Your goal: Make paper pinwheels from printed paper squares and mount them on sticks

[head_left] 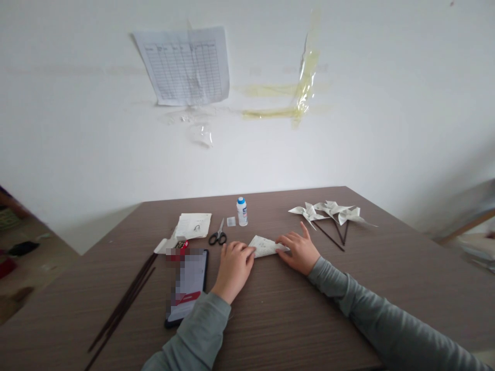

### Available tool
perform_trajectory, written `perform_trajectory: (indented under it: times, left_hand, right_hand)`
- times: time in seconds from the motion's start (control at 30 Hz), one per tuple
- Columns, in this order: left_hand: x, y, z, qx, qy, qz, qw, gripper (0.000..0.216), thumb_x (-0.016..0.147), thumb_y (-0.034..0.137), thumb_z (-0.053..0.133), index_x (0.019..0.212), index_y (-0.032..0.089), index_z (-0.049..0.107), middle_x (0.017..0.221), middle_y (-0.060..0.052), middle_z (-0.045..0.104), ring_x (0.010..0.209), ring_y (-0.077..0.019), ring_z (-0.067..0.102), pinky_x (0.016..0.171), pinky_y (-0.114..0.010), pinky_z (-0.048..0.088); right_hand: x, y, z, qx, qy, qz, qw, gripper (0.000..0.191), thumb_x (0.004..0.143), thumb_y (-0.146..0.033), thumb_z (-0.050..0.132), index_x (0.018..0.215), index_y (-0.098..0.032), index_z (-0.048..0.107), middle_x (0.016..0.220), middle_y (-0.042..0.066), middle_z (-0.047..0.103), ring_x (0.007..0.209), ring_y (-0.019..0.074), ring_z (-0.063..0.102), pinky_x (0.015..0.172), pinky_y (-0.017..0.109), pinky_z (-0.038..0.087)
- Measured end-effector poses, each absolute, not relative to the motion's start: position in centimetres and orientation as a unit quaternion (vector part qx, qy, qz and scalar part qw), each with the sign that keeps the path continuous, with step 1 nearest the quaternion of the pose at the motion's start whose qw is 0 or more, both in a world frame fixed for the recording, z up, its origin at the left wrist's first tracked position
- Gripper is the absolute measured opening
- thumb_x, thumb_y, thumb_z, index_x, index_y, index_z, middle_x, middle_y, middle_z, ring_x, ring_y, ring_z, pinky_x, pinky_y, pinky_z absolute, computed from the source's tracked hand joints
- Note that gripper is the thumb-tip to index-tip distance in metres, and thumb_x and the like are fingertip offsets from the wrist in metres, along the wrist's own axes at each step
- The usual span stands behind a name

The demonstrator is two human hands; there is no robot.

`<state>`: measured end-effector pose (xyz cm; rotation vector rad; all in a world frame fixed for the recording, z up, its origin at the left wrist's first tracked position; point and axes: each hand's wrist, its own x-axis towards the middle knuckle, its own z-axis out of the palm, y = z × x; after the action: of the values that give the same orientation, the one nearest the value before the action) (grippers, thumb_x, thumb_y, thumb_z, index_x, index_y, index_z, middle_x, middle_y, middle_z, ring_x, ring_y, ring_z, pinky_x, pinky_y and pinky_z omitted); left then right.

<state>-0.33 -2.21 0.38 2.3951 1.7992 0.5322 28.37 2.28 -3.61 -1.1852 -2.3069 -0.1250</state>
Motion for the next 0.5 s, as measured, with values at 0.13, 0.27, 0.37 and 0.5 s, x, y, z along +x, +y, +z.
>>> perform_trajectory:
  times: [0.13,0.27,0.37,0.5]
  left_hand:
    - [0.1,-2.6,0.9,0.782,0.601,0.160,0.038,0.038,0.123,0.019,0.072,0.143,0.031,0.102,0.143,-0.013,0.096,0.149,-0.0407,0.081,0.142,-0.071,0.057]
    - [0.4,-3.0,1.3,0.780,0.607,0.148,0.025,0.038,0.124,0.018,0.072,0.144,0.030,0.102,0.144,-0.012,0.097,0.150,-0.0402,0.082,0.142,-0.070,0.057]
    - [0.6,-3.1,1.5,0.778,0.609,0.152,0.016,0.036,0.124,0.018,0.074,0.140,0.031,0.103,0.143,-0.011,0.098,0.148,-0.0401,0.083,0.142,-0.072,0.058]
    - [0.7,-3.2,1.7,0.773,0.615,0.155,0.008,0.035,0.122,0.018,0.077,0.138,0.033,0.104,0.140,-0.010,0.098,0.147,-0.0395,0.084,0.144,-0.073,0.056]
  right_hand:
    - [28.2,2.2,-3.5,-0.446,-0.856,-0.055,0.256,0.024,0.117,-0.024,0.076,0.127,-0.035,0.094,0.117,0.003,0.098,0.118,0.0312,0.091,0.157,0.072,0.038]
    - [28.0,2.3,-3.5,-0.456,-0.853,-0.067,0.244,0.027,0.118,-0.022,0.079,0.128,-0.038,0.098,0.111,0.001,0.096,0.116,0.0284,0.091,0.157,0.067,0.038]
    - [28.0,2.4,-3.5,-0.463,-0.851,-0.067,0.237,0.029,0.119,-0.021,0.079,0.130,-0.039,0.100,0.110,0.002,0.094,0.115,0.0281,0.090,0.156,0.068,0.039]
    - [28.0,2.2,-3.5,-0.461,-0.854,-0.064,0.232,0.027,0.120,-0.025,0.082,0.136,-0.036,0.100,0.112,0.003,0.092,0.115,0.0282,0.088,0.154,0.073,0.041]
